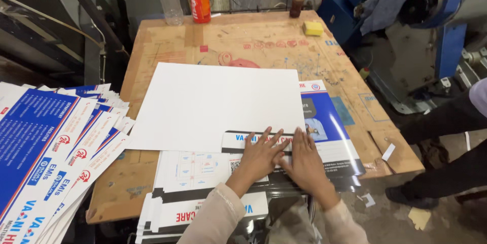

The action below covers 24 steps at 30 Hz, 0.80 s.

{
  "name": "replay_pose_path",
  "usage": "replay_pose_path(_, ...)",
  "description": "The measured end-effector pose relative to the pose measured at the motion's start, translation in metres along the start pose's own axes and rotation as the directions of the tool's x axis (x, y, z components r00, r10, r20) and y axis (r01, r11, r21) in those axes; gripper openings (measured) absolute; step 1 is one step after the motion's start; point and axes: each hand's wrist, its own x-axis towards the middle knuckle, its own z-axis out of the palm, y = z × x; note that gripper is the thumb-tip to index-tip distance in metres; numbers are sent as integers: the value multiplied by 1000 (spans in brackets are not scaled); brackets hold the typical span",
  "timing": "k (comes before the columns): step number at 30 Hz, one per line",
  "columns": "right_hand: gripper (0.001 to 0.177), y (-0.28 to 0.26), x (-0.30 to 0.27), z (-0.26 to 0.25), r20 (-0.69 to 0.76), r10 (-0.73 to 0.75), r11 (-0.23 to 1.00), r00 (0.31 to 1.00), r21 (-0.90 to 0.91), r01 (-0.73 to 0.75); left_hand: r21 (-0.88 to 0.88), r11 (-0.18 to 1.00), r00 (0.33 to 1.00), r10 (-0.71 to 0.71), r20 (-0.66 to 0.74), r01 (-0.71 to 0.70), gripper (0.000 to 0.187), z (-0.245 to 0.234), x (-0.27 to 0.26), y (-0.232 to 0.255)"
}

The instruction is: The person folds printed sheets in half and stacks them on a wooden table. They repeatedly pick up a sheet, fold it, and place it on the growing stack.

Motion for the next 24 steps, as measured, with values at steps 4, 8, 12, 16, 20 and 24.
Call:
replay_pose_path(4, 105, 15, 13, 0, -77, -57, 996, 995, 64, 62, -9, 1000, 999, -22, -43, 22, 51, -8, 11, -2)
replay_pose_path(8, 106, -8, -36, -7, -58, -62, 998, 996, 16, 63, -90, 994, 997, -68, -25, 66, 58, -15, -1, -4)
replay_pose_path(12, 81, -25, -82, -17, -207, -117, 991, 971, 36, 127, -91, 996, 1000, -14, -12, 13, 59, -22, -6, -6)
replay_pose_path(16, 48, -10, -91, -28, -353, -191, 946, 916, 182, 268, -104, 992, 996, 72, 43, -67, 66, -28, -13, -5)
replay_pose_path(20, 33, -1, -87, -36, -383, -249, 894, 889, 263, 364, -126, 988, 992, 100, 77, -90, 68, -36, -28, -3)
replay_pose_path(24, 26, -21, -86, -60, -464, -276, 855, 842, 283, 436, -213, 972, 992, 110, 58, -95, 61, -51, -47, 8)
